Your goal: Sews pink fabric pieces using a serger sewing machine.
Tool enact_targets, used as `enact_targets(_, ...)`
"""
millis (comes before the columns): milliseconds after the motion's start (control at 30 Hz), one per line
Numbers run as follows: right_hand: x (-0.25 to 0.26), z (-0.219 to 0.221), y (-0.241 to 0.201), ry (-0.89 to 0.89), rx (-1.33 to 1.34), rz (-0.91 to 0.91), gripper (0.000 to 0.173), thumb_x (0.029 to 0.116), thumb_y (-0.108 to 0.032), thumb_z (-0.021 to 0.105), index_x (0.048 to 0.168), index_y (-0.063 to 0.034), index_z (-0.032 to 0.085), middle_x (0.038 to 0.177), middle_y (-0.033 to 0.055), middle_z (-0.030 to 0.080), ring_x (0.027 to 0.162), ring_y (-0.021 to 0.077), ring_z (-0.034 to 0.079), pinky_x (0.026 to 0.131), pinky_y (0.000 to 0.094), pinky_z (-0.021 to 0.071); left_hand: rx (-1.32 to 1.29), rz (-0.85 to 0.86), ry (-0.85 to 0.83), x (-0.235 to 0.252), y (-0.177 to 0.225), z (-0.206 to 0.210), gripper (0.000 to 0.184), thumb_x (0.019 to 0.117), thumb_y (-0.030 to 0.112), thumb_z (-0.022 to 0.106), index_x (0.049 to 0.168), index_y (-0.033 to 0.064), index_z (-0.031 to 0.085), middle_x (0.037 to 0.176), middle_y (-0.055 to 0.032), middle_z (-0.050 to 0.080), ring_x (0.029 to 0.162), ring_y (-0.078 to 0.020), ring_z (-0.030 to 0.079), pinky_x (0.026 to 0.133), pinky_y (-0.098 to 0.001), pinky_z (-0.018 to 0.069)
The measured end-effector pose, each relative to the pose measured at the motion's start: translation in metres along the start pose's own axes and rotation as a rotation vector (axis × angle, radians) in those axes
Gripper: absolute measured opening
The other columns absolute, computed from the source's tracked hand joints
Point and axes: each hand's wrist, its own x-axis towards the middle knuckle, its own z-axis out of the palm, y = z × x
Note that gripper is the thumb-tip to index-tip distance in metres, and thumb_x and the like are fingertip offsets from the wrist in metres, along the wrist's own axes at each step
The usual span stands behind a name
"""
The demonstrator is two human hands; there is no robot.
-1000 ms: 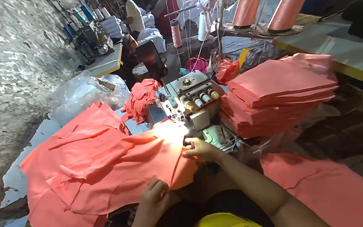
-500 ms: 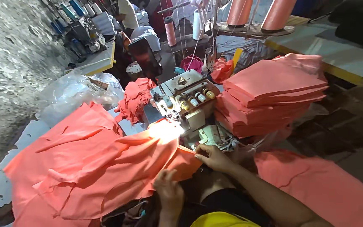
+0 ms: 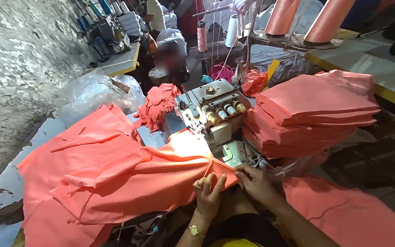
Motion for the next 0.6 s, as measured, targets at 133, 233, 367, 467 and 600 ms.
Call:
enact_targets(133,0.018,0.005,-0.013,0.004,0.007,-0.001,0.018,0.0959,-0.01,0.062,0.101,0.0025,0.073,0.089,0.0136,0.073,0.076,0.0155,0.07,0.073,0.0284,0.0582,0.03,0.041,-0.014,0.019,-0.015,-0.01,0.027,0.1,0.014,0.057,0.117,0.03,0.07,0.122,-0.0018,0.061,0.112,-0.0181,0.052,0.1,-0.0313,0.0353)
enact_targets(233,0.037,0.017,-0.02,0.006,0.05,0.011,0.017,0.0961,-0.008,0.062,0.102,0.0038,0.072,0.087,0.0138,0.072,0.072,0.0148,0.069,0.07,0.0285,0.0576,0.104,0.121,-0.094,0.051,-0.031,-0.03,0.024,0.0955,0.017,0.062,0.11,0.03,0.076,0.121,-0.0021,0.071,0.114,-0.0225,0.059,0.1,-0.0408,0.0351)
enact_targets(367,0.063,0.037,-0.034,-0.031,0.179,0.088,0.018,0.0973,-0.009,0.061,0.107,0.005,0.068,0.091,0.0126,0.071,0.068,0.0123,0.067,0.064,0.0285,0.0577,0.116,0.16,-0.324,0.102,-0.055,-0.063,0.026,0.0903,0.008,0.063,0.105,0.0207,0.081,0.111,-0.0037,0.078,0.103,-0.0288,0.073,0.1,-0.0667,0.0404)
enact_targets(467,0.085,0.055,-0.045,-0.02,0.308,0.222,0.018,0.0962,-0.006,0.063,0.11,0.0053,0.062,0.087,0.008,0.068,0.064,0.0081,0.064,0.061,0.0252,0.056,0.031,0.083,-0.473,0.127,-0.084,-0.069,0.034,0.0877,-0.007,0.061,0.108,0.0119,0.081,0.107,-0.0115,0.078,0.103,-0.0393,0.073,0.105,-0.0786,0.0316)
enact_targets(600,0.105,0.075,-0.046,0.118,0.395,0.312,0.017,0.0881,0.002,0.066,0.103,0.0023,0.059,0.059,-0.0037,0.053,0.047,0.0031,0.051,0.048,0.0213,0.0467,0.019,-0.196,-0.665,0.153,-0.101,-0.066,0.027,0.089,-0.009,0.053,0.099,-0.004,0.077,0.11,-0.0239,0.074,0.119,-0.0464,0.064,0.115,-0.075,0.0178)
